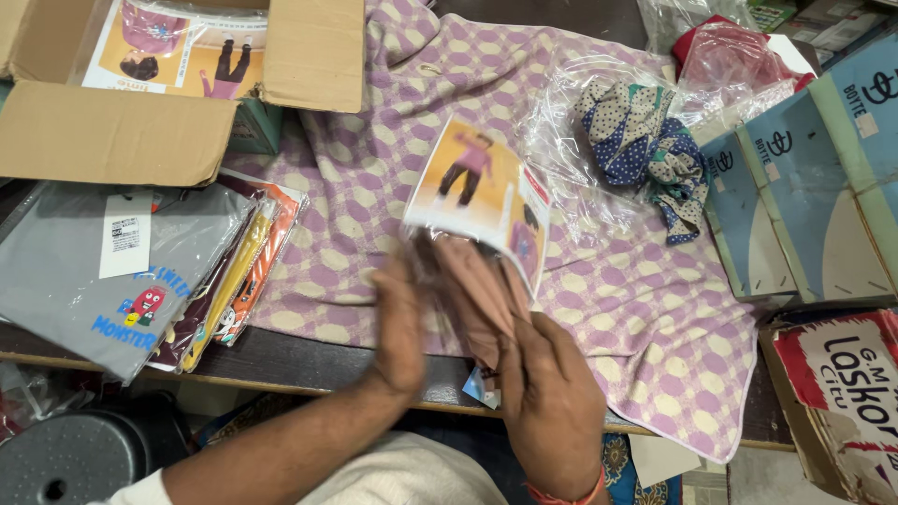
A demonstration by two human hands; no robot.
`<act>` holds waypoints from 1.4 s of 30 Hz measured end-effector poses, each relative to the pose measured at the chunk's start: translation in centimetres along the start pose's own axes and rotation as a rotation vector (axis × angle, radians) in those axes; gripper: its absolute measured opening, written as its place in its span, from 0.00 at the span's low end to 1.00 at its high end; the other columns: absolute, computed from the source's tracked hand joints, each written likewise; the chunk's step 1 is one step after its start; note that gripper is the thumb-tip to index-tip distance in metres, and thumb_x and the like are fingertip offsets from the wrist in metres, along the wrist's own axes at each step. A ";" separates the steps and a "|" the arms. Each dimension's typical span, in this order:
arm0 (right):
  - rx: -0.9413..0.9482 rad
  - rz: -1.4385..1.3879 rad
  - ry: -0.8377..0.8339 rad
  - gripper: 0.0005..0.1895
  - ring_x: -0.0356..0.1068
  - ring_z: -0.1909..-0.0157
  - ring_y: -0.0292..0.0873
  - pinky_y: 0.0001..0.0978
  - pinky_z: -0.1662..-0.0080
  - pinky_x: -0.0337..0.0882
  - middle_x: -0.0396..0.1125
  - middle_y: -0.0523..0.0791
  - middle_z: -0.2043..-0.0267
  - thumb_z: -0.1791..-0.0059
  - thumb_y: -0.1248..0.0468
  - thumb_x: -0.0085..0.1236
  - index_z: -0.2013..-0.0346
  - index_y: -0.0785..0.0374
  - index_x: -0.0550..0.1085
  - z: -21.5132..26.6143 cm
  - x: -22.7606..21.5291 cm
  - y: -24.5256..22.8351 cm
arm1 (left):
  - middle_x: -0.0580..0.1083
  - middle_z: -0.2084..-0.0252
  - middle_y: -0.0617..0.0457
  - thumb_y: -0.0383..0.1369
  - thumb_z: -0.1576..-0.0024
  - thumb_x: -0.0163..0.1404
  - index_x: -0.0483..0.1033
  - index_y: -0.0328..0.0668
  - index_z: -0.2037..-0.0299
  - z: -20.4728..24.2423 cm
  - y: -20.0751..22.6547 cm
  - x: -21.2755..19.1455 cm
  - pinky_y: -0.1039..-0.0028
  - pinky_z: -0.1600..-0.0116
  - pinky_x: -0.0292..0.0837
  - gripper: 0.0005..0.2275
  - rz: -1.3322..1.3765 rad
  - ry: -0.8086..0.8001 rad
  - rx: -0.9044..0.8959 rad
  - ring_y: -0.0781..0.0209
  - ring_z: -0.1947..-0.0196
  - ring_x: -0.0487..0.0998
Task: The person folds a brown t-shirt on a table, places it into a clear plastic bag with a cardboard insert, and then places the packaged shirt into a cardboard box. The person also handles other packaged clothing items and a mobile phone during the process.
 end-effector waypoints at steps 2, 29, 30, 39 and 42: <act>-0.074 0.042 -0.035 0.14 0.75 0.55 0.58 0.43 0.54 0.75 0.72 0.55 0.52 0.53 0.67 0.62 0.53 0.68 0.76 0.0 0.9 -0.2 | 0.47 0.22 0.42 0.66 0.44 0.45 0.43 0.41 0.25 -0.9 4.8 -0.8 0.54 0.20 0.43 0.47 -0.479 -0.020 0.388 0.43 0.21 0.48; 0.208 0.201 -0.214 0.12 0.79 0.64 0.45 0.36 0.62 0.78 0.76 0.48 0.58 0.57 0.60 0.66 0.62 0.61 0.82 3.8 -4.2 4.8 | 0.81 0.67 0.52 0.36 0.49 0.59 0.83 0.45 0.62 -7.3 1.6 4.5 0.65 0.56 0.79 0.08 -1.501 -1.096 -0.052 0.57 0.65 0.84; 0.227 0.199 -0.240 0.13 0.79 0.64 0.45 0.36 0.63 0.78 0.76 0.48 0.57 0.57 0.60 0.66 0.61 0.62 0.82 3.7 -4.0 5.0 | 0.81 0.66 0.52 0.36 0.49 0.59 0.83 0.45 0.62 -7.2 1.5 4.5 0.65 0.56 0.78 0.08 -1.534 -1.096 -0.059 0.57 0.64 0.83; 0.275 0.169 -0.282 0.13 0.80 0.65 0.44 0.35 0.63 0.78 0.76 0.48 0.56 0.58 0.59 0.66 0.62 0.62 0.82 3.9 -3.7 5.7 | 0.81 0.66 0.52 0.33 0.47 0.56 0.83 0.45 0.62 -7.2 0.9 4.4 0.65 0.56 0.79 0.06 -1.560 -1.117 -0.114 0.57 0.63 0.84; 0.290 0.174 -0.299 0.14 0.80 0.66 0.44 0.35 0.64 0.78 0.76 0.49 0.57 0.58 0.60 0.67 0.60 0.62 0.82 3.8 -3.6 5.8 | 0.81 0.66 0.50 0.33 0.47 0.56 0.83 0.44 0.63 -7.1 1.2 4.8 0.64 0.55 0.78 0.06 -1.566 -1.123 -0.071 0.56 0.63 0.84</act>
Point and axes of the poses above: each hand's wrist, its own z-axis away from the middle knuckle, its own x-axis out of the palm, y = z × x, the point moved 7 cm from there along -z, towards the middle knuckle
